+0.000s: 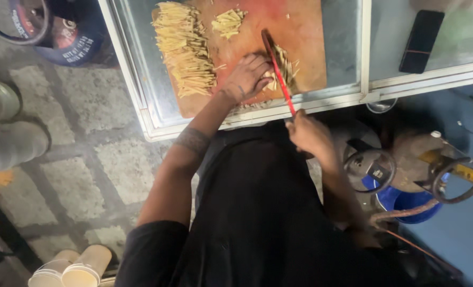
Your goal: The person slices a yellow root vegetable into thin strips on a wooden cutting board using a red-handled knife. The person gathers the sliced pieces and continues slicing additional pieces from the remaining vegetable.
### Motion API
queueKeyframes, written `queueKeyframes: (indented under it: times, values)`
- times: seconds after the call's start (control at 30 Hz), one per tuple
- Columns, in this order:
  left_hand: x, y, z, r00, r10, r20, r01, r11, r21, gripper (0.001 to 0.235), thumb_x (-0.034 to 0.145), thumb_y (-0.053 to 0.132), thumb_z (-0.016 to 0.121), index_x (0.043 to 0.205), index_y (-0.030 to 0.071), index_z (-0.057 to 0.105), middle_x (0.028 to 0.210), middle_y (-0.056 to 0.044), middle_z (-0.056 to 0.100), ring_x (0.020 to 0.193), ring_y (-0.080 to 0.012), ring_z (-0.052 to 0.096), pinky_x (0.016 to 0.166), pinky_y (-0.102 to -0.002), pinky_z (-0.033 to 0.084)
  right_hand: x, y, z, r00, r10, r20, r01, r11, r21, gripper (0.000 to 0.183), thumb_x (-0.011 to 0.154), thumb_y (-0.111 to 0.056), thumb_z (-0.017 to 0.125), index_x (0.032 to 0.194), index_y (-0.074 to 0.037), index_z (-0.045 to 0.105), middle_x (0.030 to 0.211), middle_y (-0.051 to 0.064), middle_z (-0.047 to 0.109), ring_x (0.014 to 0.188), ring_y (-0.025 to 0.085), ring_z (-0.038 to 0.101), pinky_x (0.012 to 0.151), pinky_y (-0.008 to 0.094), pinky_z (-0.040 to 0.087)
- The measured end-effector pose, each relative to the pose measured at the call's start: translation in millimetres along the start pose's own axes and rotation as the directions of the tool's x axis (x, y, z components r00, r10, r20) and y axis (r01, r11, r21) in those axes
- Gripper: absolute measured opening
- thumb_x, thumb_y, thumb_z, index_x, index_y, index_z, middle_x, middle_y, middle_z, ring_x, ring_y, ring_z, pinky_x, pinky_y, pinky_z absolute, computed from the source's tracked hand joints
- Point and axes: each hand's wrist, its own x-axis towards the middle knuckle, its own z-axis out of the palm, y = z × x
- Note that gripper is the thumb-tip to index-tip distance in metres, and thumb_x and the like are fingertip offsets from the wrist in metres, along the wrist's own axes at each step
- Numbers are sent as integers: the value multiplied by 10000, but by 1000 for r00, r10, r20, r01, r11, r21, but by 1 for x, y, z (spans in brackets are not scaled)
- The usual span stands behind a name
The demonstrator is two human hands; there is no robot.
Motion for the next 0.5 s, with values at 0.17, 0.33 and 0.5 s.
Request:
queueKeyframes:
  times: [0.17, 0.33, 0.5]
  values:
    - [-8, 6, 3, 1000, -2, -4, 2, 999, -46, 349, 964, 284, 736, 1241, 93, 645, 1299, -85, 615, 1246, -328, 538, 1055, -466, 444, -2, -5, -1, 977, -142, -161, 150, 988, 41, 464, 1026, -292, 541, 1203, 129, 457, 777, 269, 694, 681, 403, 726, 668, 515, 576]
    - [-2, 1, 2, 1000, -15, 23, 16, 999, -46, 363, 947, 282, 750, 1240, 96, 643, 1282, -84, 610, 1244, -334, 540, 1073, -471, 444, 4, 6, 0, 1000, -9, 18, 8, 999, 38, 492, 1021, -279, 535, 1248, 140, 413, 833, 303, 697, 776, 455, 719, 722, 544, 567]
    - [-10, -3, 12, 1000, -15, -14, 14, 999, -46, 420, 902, 281, 774, 1238, 75, 627, 1286, -118, 607, 1240, -351, 536, 1066, -475, 438, 41, 25, 55, 971, -158, -177, 162, 987, 10, 608, 1010, -279, 570, 1316, 190, 335, 868, 348, 685, 864, 516, 681, 743, 571, 536]
